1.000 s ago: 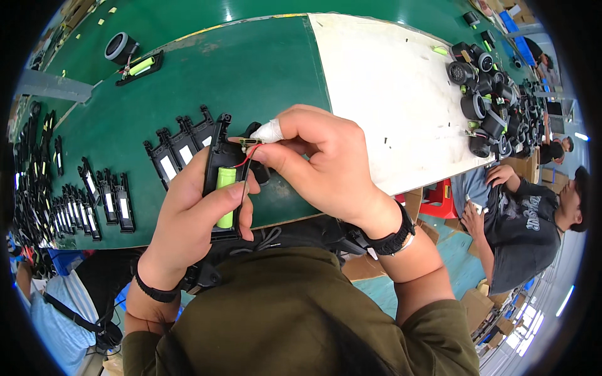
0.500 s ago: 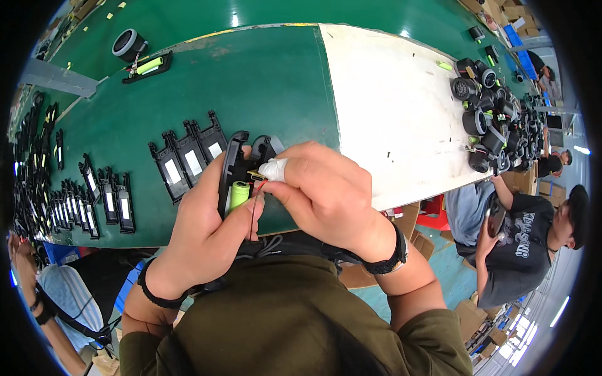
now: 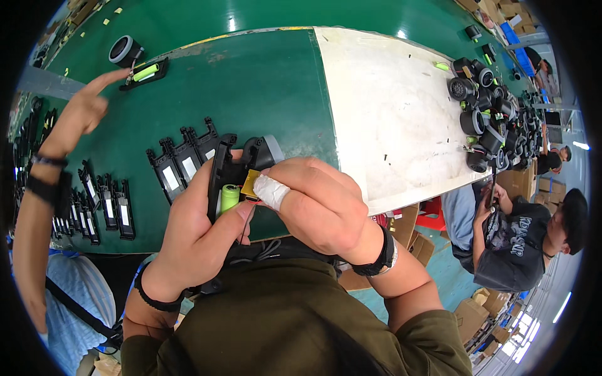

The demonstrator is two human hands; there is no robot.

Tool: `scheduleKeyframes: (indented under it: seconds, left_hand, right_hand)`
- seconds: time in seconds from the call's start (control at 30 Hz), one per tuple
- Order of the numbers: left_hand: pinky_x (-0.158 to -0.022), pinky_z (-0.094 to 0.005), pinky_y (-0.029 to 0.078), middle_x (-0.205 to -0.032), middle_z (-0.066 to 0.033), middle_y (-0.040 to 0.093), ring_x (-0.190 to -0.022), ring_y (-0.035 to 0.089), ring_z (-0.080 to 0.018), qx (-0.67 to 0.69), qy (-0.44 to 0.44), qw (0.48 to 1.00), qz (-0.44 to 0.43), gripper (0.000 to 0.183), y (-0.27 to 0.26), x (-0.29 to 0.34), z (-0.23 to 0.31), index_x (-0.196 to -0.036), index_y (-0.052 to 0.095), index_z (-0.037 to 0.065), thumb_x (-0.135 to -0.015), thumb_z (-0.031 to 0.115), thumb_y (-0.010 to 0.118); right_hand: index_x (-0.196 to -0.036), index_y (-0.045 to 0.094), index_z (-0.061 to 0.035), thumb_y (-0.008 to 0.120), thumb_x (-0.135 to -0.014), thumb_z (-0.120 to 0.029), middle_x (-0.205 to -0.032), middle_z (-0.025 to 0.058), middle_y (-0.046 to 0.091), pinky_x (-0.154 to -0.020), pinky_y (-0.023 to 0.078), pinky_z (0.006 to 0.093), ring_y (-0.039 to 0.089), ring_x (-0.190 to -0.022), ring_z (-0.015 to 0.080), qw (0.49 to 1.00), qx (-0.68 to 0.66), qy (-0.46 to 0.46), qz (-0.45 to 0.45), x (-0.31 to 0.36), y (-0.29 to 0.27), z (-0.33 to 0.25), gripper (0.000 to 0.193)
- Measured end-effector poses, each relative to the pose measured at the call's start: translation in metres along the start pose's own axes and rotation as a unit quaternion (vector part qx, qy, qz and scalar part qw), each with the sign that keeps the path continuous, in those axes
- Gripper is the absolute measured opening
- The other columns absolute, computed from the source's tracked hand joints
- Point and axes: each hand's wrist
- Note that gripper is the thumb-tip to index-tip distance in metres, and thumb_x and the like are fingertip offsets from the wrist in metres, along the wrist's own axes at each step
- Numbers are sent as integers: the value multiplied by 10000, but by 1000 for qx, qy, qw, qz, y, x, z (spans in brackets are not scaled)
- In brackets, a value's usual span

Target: Manually assemble lithium battery packs into plastic housings for small electronic devices.

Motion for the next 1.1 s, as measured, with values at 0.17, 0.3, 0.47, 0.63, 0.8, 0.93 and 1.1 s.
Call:
scheduleKeyframes:
  seconds: [0.17, 0.3, 0.47, 0.63, 0.8, 0.93, 1.1]
  left_hand:
    - [-739, -338, 475, -923, -184, 593, -821, 618, -296, -2, 0, 1000, -1, 393, 1, -1, -1, -1193, 412, -65, -832, 41, 523]
    - [-642, -277, 455, -846, -114, 573, -717, 564, -185, -9, 6, 1000, -6, 413, 1, -1, 1, -1229, 396, -55, -836, 7, 504]
    - [-541, -224, 435, -764, -39, 557, -612, 515, -72, -28, 14, 999, -13, 434, 1, -1, -1, -1260, 383, -46, -838, -27, 480]
    - [-550, -231, 437, -766, -44, 565, -616, 521, -79, -43, 27, 999, -16, 437, 0, -2, -4, -1255, 390, -43, -826, -35, 470]
    - [-643, -298, 455, -843, -130, 573, -719, 565, -212, -50, 31, 998, -13, 419, -1, -4, -2, -1214, 403, -64, -813, -5, 506]
    - [-728, -359, 474, -913, -209, 580, -817, 608, -340, -64, 40, 997, -12, 416, -1, -4, -2, -1184, 408, -80, -806, 28, 544]
    - [-561, -241, 437, -765, -49, 575, -622, 532, -93, -65, 44, 997, -4, 428, 1, -3, -2, -1236, 411, -41, -814, -37, 484]
  right_hand:
    - [-857, 620, 63, 671, -620, 56, -853, 162, 615, -587, 533, 313, 624, -695, 273, 1000, -2, 11, 2, -1, 0, 0, 243]
    - [-858, 625, 49, 688, -618, 55, -848, 161, 621, -585, 534, 309, 630, -696, 267, 999, 0, 32, 6, -2, 1, -2, 249]
    - [-857, 626, 46, 700, -615, 56, -843, 160, 623, -583, 534, 307, 633, -697, 270, 999, -10, 37, 14, -1, 2, 0, 253]
    - [-846, 629, 46, 702, -619, 63, -844, 162, 624, -588, 534, 306, 635, -704, 271, 999, -9, 48, 17, 0, 3, 1, 239]
    - [-851, 632, 48, 704, -614, 58, -844, 161, 624, -590, 535, 308, 633, -701, 270, 999, -14, 45, 16, -1, 3, 1, 248]
    - [-864, 635, 51, 702, -621, 47, -844, 160, 622, -594, 536, 310, 630, -699, 271, 999, -22, 43, 14, 3, 5, 0, 252]
    - [-866, 633, 58, 696, -625, 45, -857, 164, 618, -600, 537, 316, 629, -701, 276, 999, -26, 43, 15, 3, 4, 0, 250]
Point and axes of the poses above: each hand's wrist, its own x-axis away from the middle knuckle, its own y-axis out of the palm, z = x × y
